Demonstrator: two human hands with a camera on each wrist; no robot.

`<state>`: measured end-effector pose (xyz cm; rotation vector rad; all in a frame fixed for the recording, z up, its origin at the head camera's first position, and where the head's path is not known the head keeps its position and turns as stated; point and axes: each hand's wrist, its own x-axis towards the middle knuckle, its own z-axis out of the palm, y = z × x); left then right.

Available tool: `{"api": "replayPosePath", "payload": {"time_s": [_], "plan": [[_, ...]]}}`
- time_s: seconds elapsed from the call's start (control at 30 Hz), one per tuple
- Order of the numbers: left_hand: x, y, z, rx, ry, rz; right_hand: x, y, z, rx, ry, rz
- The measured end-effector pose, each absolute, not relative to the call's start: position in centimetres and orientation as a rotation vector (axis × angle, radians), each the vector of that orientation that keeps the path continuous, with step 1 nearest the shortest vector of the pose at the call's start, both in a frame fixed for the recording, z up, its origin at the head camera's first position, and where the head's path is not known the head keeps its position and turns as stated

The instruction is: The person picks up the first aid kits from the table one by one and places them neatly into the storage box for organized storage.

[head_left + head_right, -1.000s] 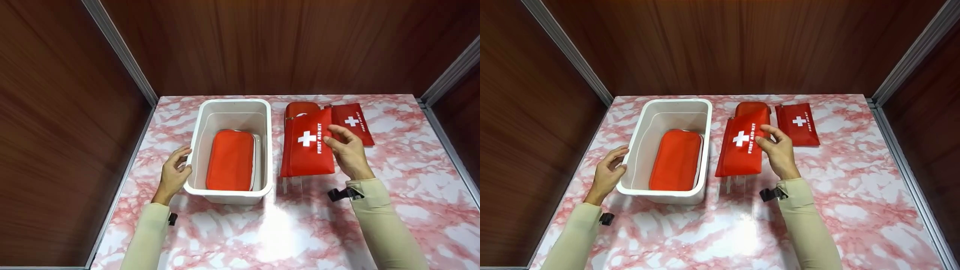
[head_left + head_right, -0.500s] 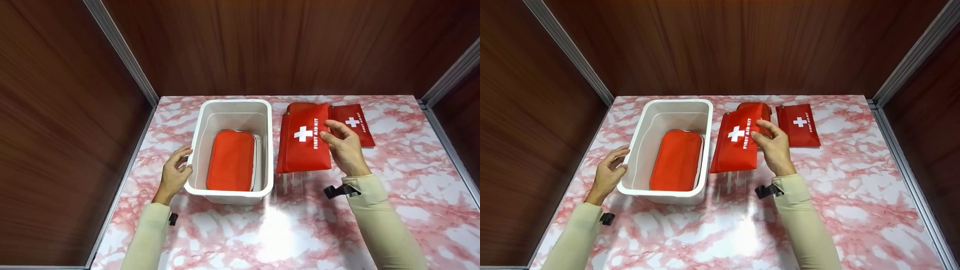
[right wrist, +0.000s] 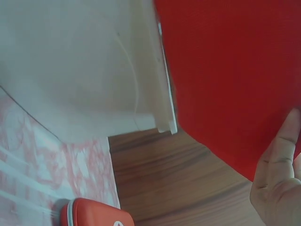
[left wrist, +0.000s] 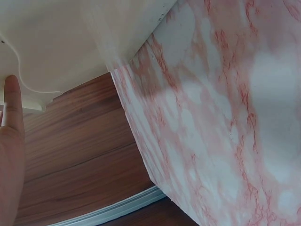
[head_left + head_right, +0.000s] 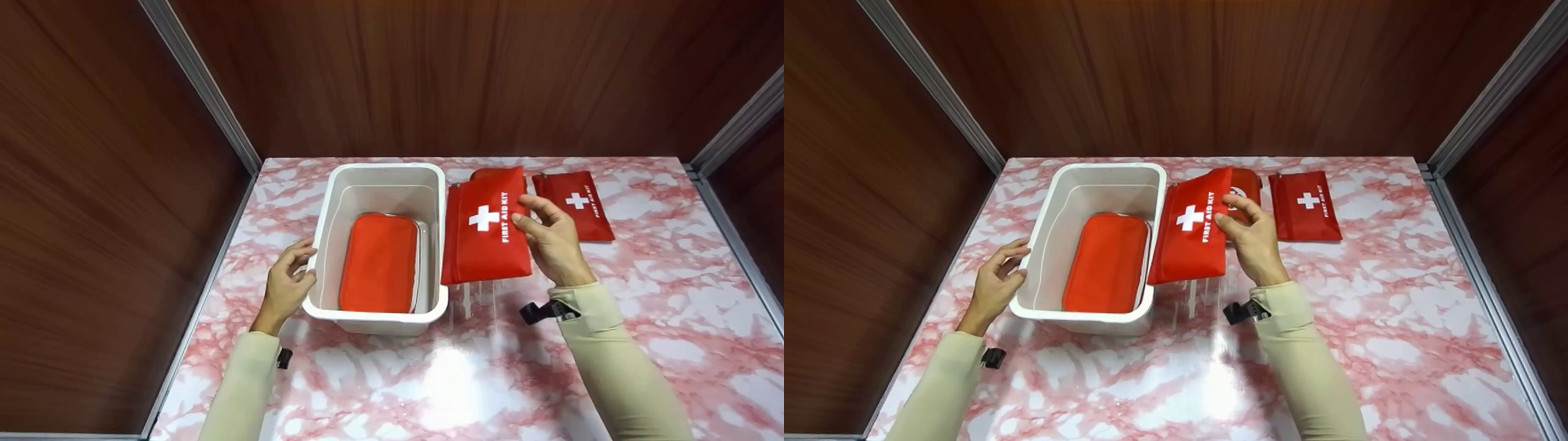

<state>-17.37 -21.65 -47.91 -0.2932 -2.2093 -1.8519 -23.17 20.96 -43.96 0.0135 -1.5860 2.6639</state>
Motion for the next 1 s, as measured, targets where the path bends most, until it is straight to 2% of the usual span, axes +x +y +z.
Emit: {"api": "replayPosePath", "payload": {"time_s": [1.0], "plan": [[-17.3, -21.5, -47.8, -0.297, -2.18, -1.888, -24.0, 16.6, -44.1, 0.113, -1.703, 2.742]]}}
